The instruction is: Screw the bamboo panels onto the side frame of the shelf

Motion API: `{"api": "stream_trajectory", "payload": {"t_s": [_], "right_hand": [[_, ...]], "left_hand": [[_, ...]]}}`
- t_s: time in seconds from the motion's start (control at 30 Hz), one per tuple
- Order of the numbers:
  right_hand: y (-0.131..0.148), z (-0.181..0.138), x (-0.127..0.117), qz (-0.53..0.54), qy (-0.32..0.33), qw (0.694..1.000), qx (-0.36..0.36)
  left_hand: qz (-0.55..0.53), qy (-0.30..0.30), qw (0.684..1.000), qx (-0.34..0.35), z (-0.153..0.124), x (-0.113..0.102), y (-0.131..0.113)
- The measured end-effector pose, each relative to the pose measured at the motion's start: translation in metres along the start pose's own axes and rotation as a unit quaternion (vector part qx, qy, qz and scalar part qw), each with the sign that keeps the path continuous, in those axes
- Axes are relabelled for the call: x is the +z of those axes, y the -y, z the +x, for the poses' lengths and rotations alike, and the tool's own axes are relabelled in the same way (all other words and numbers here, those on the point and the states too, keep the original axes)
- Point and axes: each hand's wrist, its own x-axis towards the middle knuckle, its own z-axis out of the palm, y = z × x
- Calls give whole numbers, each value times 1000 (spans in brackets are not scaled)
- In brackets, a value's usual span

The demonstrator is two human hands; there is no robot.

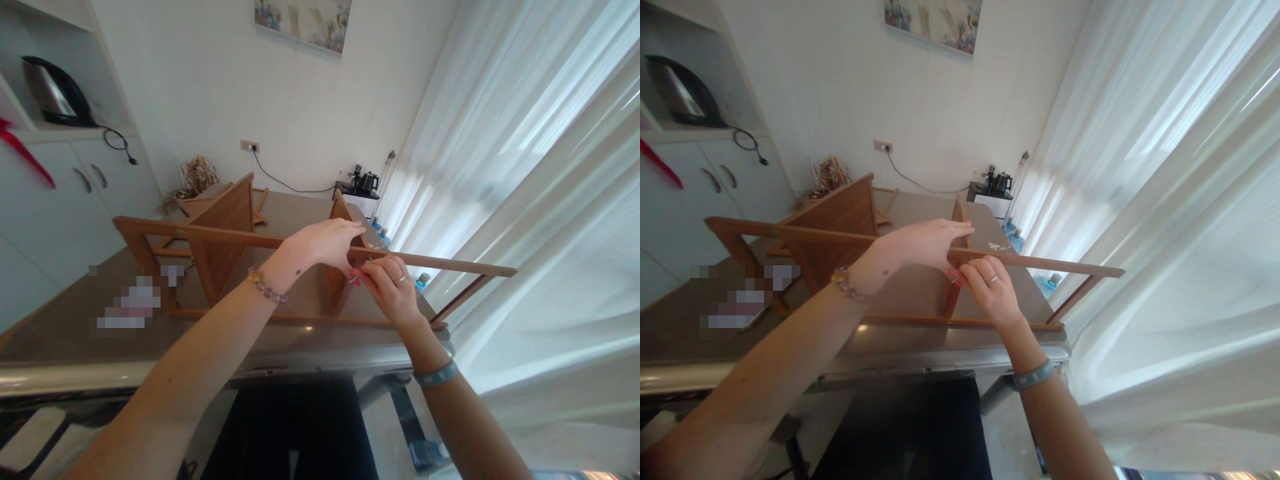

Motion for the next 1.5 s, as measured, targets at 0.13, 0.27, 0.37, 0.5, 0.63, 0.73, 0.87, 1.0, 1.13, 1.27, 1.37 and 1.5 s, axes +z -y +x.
{"api": "stream_trajectory", "payload": {"t_s": [0.13,0.27,0.37,0.5,0.63,0.73,0.87,1.0,1.13,1.27,1.37,1.5], "right_hand": [[-16,1,-11,18,90,991,-98],[-23,7,-31,13,192,971,-144],[-23,17,-43,6,226,957,-181],[-21,32,-47,-25,221,942,-251],[-17,45,-44,-68,225,925,-299],[-15,52,-43,-59,238,924,-295],[-17,56,-38,-44,242,934,-260],[-22,50,-25,-61,208,967,-138],[-17,44,-18,27,170,983,70],[-13,44,-25,93,171,968,157],[-22,44,-30,59,148,981,113],[-40,35,-32,17,99,994,41]], "left_hand": [[-8,2,1000,-2,-1,-1,0],[-2,7,1000,-2,-2,-2,-1],[4,13,1000,-2,-2,-3,-2],[13,7,1000,-1,-2,-3,-3],[19,0,1000,8,-2,-2,-3],[20,-7,1000,10,-2,-1,-3],[16,1,1000,11,-1,-1,-3],[-8,-21,999,37,-1,1,0],[-33,-26,998,44,-1,2,2],[-36,-29,999,29,-2,1,1],[-27,-33,999,24,-2,2,1],[-17,-35,999,10,-2,3,1]]}}
